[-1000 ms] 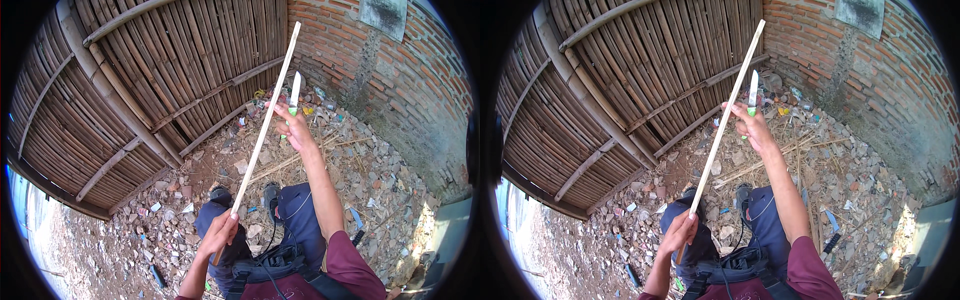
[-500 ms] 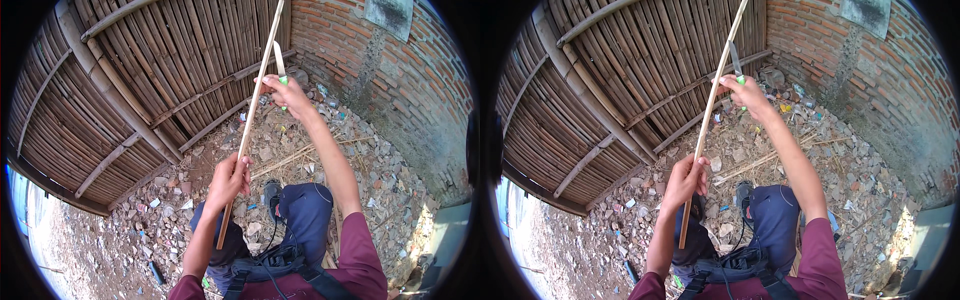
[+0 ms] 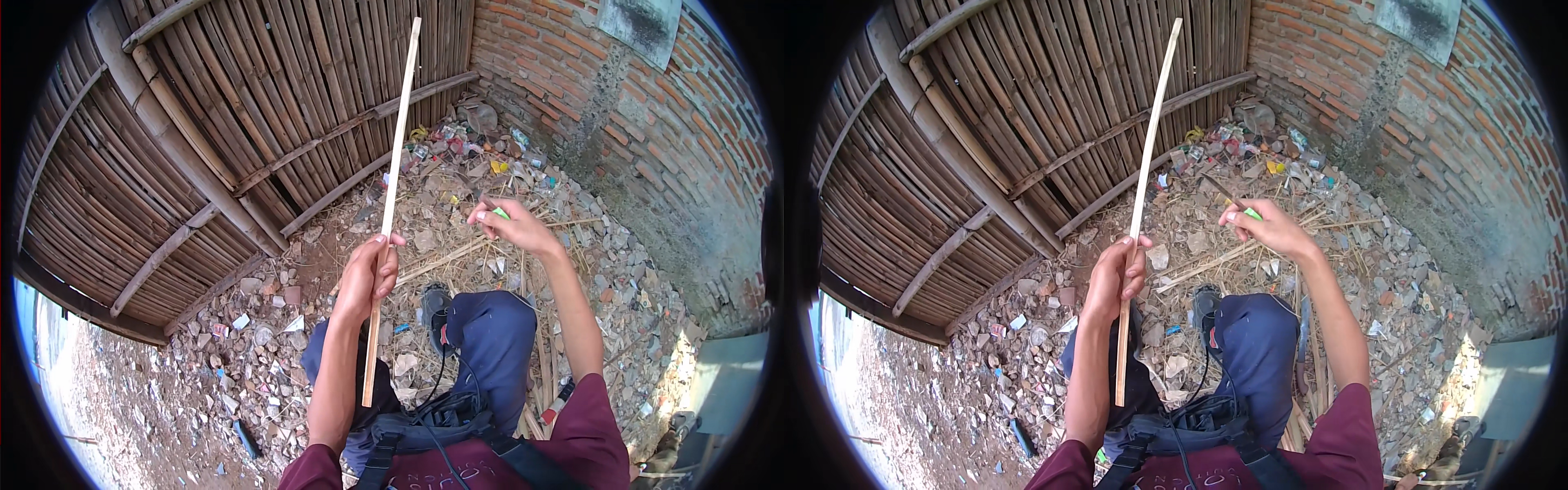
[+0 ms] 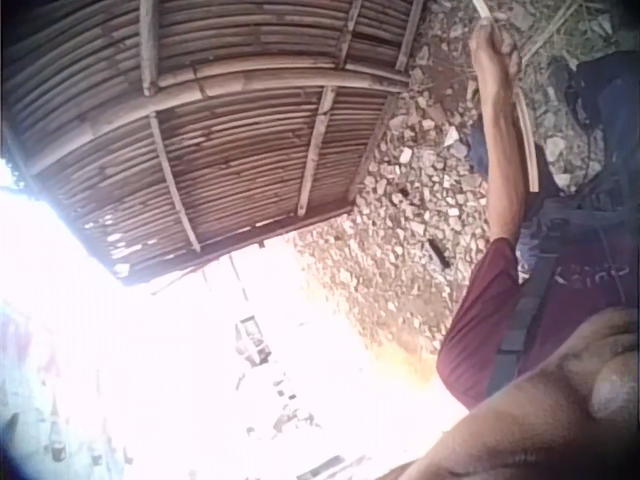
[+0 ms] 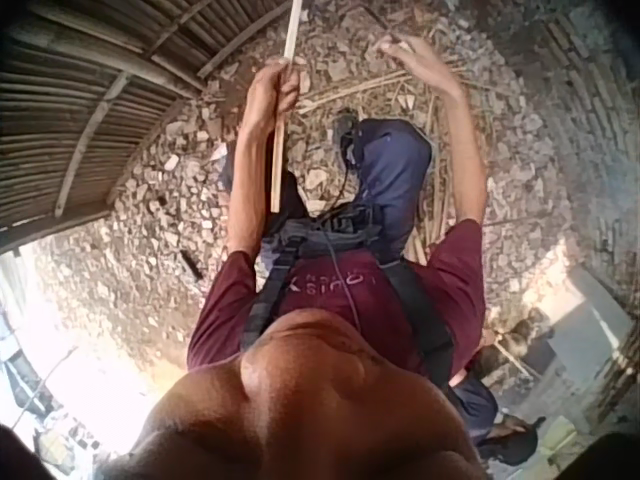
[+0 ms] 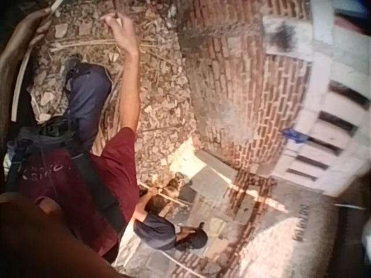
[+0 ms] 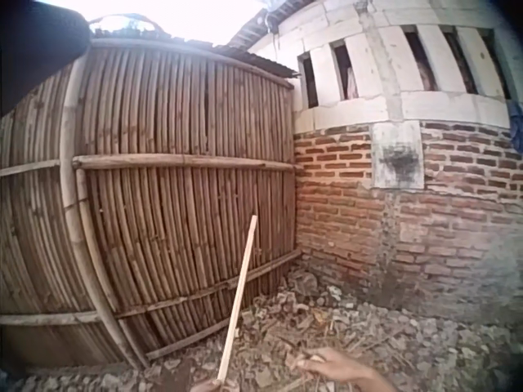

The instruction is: The person uses a utility knife to shave thin layers off a long bamboo strip while seated on the ground.

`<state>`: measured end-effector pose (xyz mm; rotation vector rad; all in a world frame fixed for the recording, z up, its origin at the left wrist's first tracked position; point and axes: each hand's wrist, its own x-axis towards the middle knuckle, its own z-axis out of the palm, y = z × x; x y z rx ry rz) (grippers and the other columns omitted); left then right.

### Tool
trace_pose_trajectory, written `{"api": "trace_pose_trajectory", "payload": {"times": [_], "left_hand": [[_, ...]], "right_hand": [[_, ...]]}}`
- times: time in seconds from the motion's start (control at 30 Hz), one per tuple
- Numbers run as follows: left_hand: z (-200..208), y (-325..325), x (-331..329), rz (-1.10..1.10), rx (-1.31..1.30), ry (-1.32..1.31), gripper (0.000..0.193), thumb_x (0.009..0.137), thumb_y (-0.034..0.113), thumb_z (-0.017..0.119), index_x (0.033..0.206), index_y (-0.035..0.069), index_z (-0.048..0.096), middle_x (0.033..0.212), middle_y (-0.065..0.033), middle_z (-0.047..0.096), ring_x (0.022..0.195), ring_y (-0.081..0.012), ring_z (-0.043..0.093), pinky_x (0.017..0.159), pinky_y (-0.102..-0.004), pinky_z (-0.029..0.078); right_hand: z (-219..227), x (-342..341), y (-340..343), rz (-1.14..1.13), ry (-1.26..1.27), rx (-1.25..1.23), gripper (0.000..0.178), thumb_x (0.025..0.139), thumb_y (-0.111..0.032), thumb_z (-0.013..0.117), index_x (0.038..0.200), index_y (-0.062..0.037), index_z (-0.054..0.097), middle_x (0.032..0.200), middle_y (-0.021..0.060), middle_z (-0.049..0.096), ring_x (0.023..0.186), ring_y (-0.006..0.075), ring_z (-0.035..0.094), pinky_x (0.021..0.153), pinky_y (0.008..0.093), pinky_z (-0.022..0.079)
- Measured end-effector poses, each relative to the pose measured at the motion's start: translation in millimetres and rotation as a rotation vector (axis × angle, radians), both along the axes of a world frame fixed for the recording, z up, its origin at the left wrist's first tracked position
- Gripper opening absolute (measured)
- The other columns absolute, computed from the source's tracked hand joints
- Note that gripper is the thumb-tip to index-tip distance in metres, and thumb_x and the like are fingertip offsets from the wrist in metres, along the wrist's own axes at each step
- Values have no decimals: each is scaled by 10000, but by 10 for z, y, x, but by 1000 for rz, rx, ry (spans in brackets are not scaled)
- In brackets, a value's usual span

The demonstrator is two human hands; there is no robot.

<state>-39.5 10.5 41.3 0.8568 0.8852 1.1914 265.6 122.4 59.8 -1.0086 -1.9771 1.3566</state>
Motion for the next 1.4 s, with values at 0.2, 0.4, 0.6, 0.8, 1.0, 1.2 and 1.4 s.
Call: {"api": "trace_pose_trajectory", "payload": {"times": [0.2,0.4,0.6,0.8,1.0,1.2,1.4], "left_hand": [[-15,-48,143,-109,42,-91,367,1155,312,352,1099,31,582,613,46,353,398,-74,298,380,-247,259],[-124,-50,205,-169,28,-242,333,1145,364,355,971,115,491,605,39,354,388,-85,285,364,-252,248],[-194,-28,192,-116,66,-243,321,1130,370,346,894,156,385,638,40,296,392,-106,292,364,-278,238],[-169,-58,173,-63,91,-133,298,1130,335,366,899,147,375,642,41,280,430,-91,269,385,-281,208],[-141,-88,185,-35,51,-157,248,1117,279,398,916,134,401,639,41,279,429,-85,257,387,-276,205],[-180,-53,242,-57,-6,-217,237,1115,266,392,912,144,402,629,45,292,414,-80,255,386,-275,216],[-180,-41,361,-49,-12,-139,261,1117,271,407,884,160,366,606,55,279,411,-70,240,386,-276,215]], "right_hand": [[69,-155,-360,-246,73,186,184,1013,-123,595,1005,-22,749,681,-31,545,655,58,484,616,299,420],[137,-755,-384,-243,-187,615,163,899,-81,626,997,-38,748,866,170,762,771,386,735,664,478,540],[75,-1135,-281,-204,-328,904,235,795,-33,615,1005,-43,720,911,176,760,803,405,741,711,519,580],[-188,-1261,-168,-171,-240,976,248,765,-21,616,982,-34,737,877,183,756,798,404,744,690,511,584],[-350,-1355,-120,-165,-177,953,209,754,-41,650,942,-25,741,843,189,754,750,388,742,656,491,579],[-383,-1334,-117,-202,-221,938,139,782,-94,687,903,-40,731,757,177,729,669,377,727,591,473,558],[-439,-1337,-125,-349,-237,991,122,858,-184,695,852,-62,695,658,155,685,585,364,703,543,470,533]]}}
